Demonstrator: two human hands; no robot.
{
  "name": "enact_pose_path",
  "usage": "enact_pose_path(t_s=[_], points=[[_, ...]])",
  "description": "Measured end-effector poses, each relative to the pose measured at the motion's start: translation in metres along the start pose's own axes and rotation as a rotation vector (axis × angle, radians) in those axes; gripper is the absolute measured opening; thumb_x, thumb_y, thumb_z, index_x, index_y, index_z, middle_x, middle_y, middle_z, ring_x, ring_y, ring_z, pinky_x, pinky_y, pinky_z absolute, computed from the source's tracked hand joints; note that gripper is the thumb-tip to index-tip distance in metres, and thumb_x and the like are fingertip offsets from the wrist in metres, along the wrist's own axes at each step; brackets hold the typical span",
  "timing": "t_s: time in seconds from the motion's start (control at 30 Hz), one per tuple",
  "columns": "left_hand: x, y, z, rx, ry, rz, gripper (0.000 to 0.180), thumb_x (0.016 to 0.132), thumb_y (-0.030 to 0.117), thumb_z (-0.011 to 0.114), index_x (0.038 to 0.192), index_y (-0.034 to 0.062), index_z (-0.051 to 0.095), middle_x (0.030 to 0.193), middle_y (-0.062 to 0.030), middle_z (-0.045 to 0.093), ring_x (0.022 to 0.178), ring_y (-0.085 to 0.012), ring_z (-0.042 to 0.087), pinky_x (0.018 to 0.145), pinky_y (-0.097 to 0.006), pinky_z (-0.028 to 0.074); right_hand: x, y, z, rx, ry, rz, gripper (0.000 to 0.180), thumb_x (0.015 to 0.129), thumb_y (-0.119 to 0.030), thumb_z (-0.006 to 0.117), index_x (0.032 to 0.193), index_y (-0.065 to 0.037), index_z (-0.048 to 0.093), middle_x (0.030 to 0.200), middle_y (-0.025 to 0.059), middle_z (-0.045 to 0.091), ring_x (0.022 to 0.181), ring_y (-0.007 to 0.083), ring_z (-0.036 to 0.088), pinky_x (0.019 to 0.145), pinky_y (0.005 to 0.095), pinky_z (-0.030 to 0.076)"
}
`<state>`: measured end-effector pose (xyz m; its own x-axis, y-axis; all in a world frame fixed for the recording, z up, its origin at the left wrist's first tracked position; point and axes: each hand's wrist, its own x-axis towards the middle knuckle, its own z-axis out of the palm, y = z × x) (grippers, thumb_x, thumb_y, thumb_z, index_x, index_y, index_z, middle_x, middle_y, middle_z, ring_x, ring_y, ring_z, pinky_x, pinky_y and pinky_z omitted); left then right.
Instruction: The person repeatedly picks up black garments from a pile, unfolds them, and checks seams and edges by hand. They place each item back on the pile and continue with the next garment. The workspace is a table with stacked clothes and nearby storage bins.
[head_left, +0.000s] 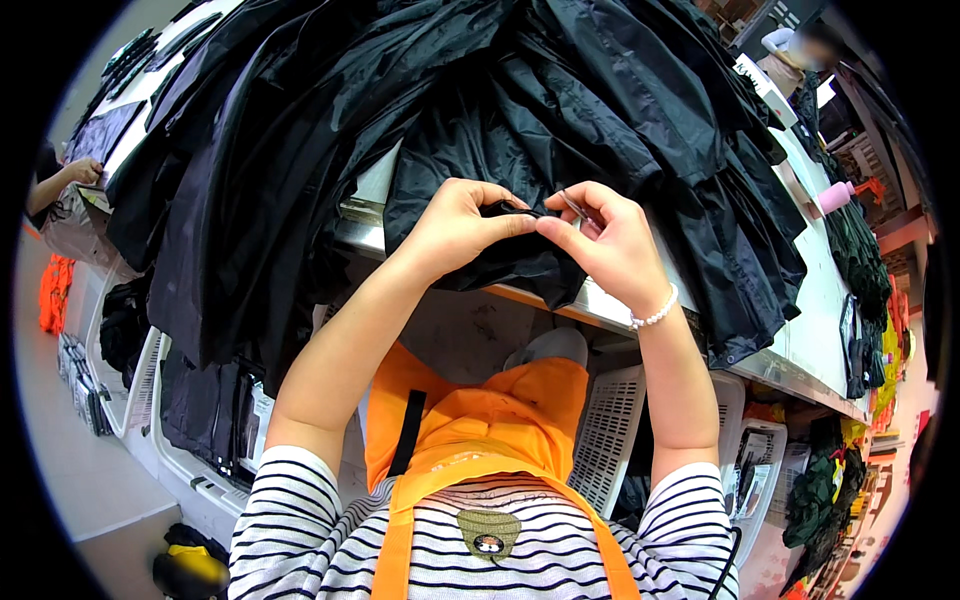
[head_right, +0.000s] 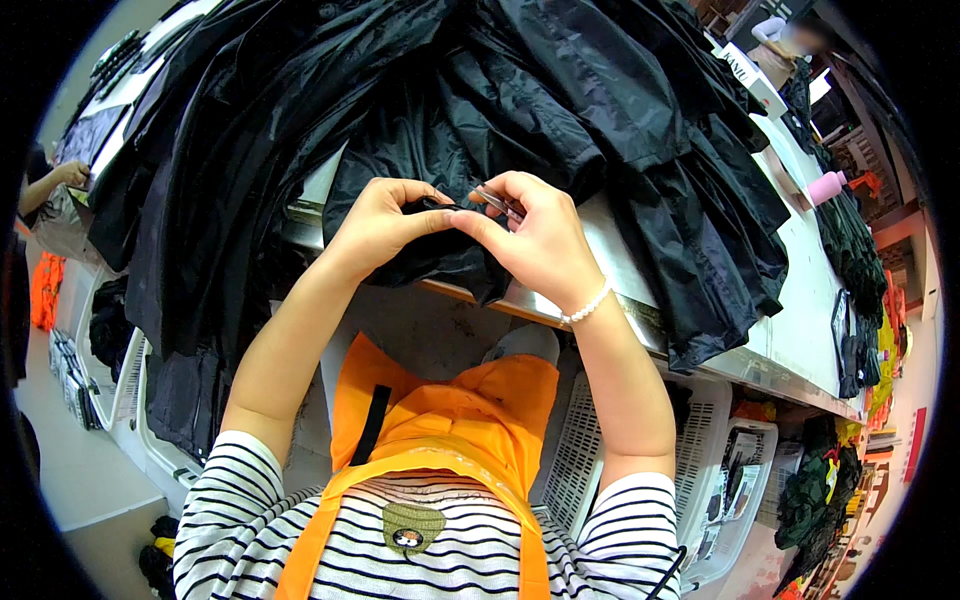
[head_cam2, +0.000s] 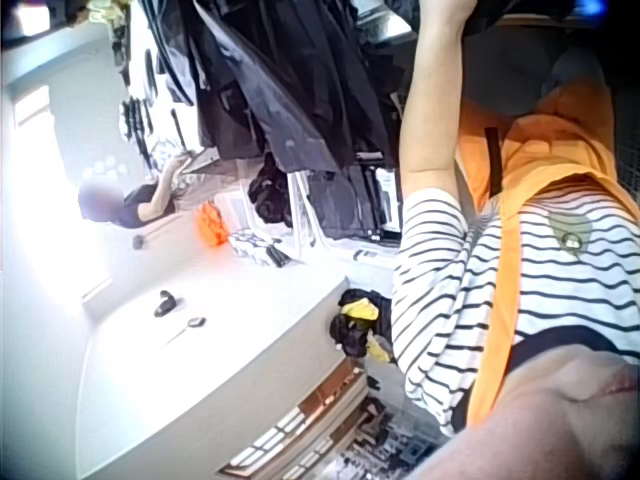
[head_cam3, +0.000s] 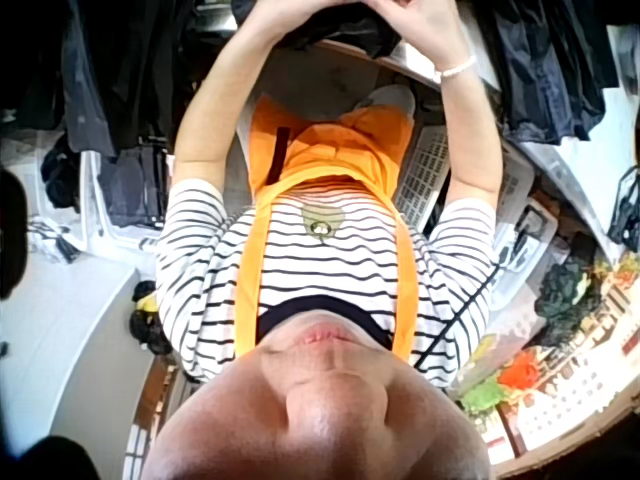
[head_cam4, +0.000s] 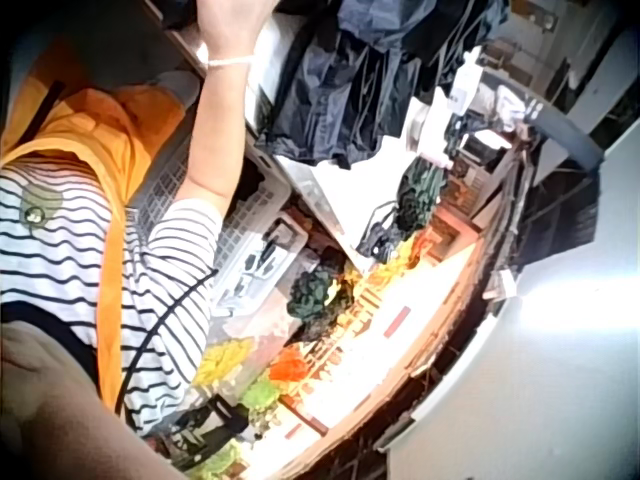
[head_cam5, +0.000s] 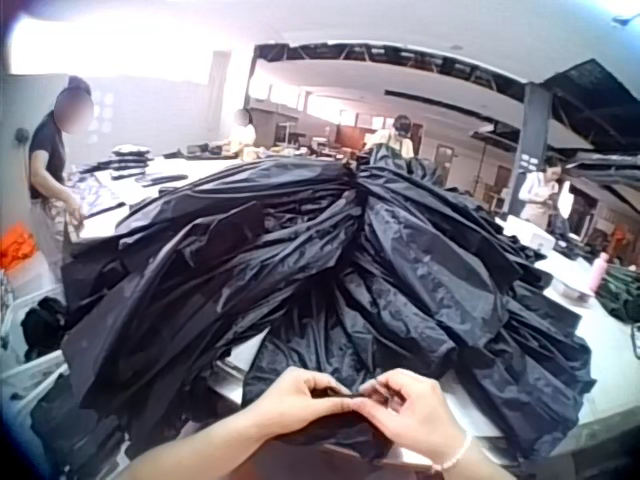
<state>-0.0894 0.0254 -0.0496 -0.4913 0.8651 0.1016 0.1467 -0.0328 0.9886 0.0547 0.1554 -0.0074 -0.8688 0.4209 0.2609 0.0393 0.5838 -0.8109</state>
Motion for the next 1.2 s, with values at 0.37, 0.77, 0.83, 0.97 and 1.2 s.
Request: enact_pose_path(t_s=[0.37, 0.77, 0.83, 0.97, 1.2], points=[[0.004, -0.002, -0.006, 0.018, -0.09, -0.037, 0.019, 0.083, 0.014, 0.071, 0.095, -0.001, 0.071, 0.082, -0.0013, 0.068, 0.075, -0.005, 0.058, 0.071, -0.02, 0.046, 0.012, 0.019, 0.015, -0.141, 0.315, -0.199, 0.009, 0.085, -0.006, 0.064, 0.084, 0.001, 0.059, 0.074, 0.0117, 0.06, 0.061, 0.0196, 0.057, 0.057, 0.0301, 0.045], [0.0, -0.003, -0.006, -0.013, -0.103, -0.032, 0.018, 0.084, 0.012, 0.07, 0.095, -0.0012, 0.07, 0.084, -0.0009, 0.067, 0.078, -0.0052, 0.058, 0.074, -0.021, 0.046, 0.005, 0.001, 0.007, -0.038, -0.015, -0.094, 0.014, 0.08, -0.011, 0.073, 0.084, 0.0, 0.066, 0.074, 0.0029, 0.061, 0.061, 0.0056, 0.047, 0.055, 0.0238, 0.041], [0.0, -0.002, -0.005, -0.007, -0.113, -0.013, 0.018, 0.083, 0.012, 0.071, 0.095, -0.0012, 0.07, 0.085, -0.0011, 0.067, 0.079, -0.0053, 0.058, 0.075, -0.021, 0.046, 0.004, 0.002, 0.01, -0.019, -0.018, -0.074, 0.011, 0.082, -0.007, 0.069, 0.088, 0.0, 0.064, 0.071, 0.0037, 0.058, 0.061, 0.0071, 0.047, 0.056, 0.0238, 0.041], [-0.002, 0.001, -0.005, 0.008, -0.111, 0.015, 0.017, 0.082, 0.01, 0.071, 0.095, -0.001, 0.07, 0.086, -0.0012, 0.067, 0.08, -0.0051, 0.059, 0.075, -0.021, 0.046, -0.003, -0.004, 0.01, 0.108, -0.015, -0.012, 0.01, 0.088, -0.008, 0.064, 0.085, 0.001, 0.06, 0.069, 0.0005, 0.053, 0.062, 0.0058, 0.044, 0.057, 0.022, 0.039], [-0.004, -0.004, -0.006, -0.098, -0.079, -0.008, 0.019, 0.082, 0.008, 0.07, 0.099, -0.0008, 0.068, 0.087, -0.001, 0.067, 0.08, -0.0061, 0.06, 0.076, -0.02, 0.047, 0.002, 0.003, 0.011, 0.151, 0.123, 0.005, 0.014, 0.089, -0.008, 0.064, 0.081, 0.001, 0.057, 0.068, 0.0015, 0.053, 0.062, 0.0068, 0.043, 0.057, 0.0225, 0.039]])
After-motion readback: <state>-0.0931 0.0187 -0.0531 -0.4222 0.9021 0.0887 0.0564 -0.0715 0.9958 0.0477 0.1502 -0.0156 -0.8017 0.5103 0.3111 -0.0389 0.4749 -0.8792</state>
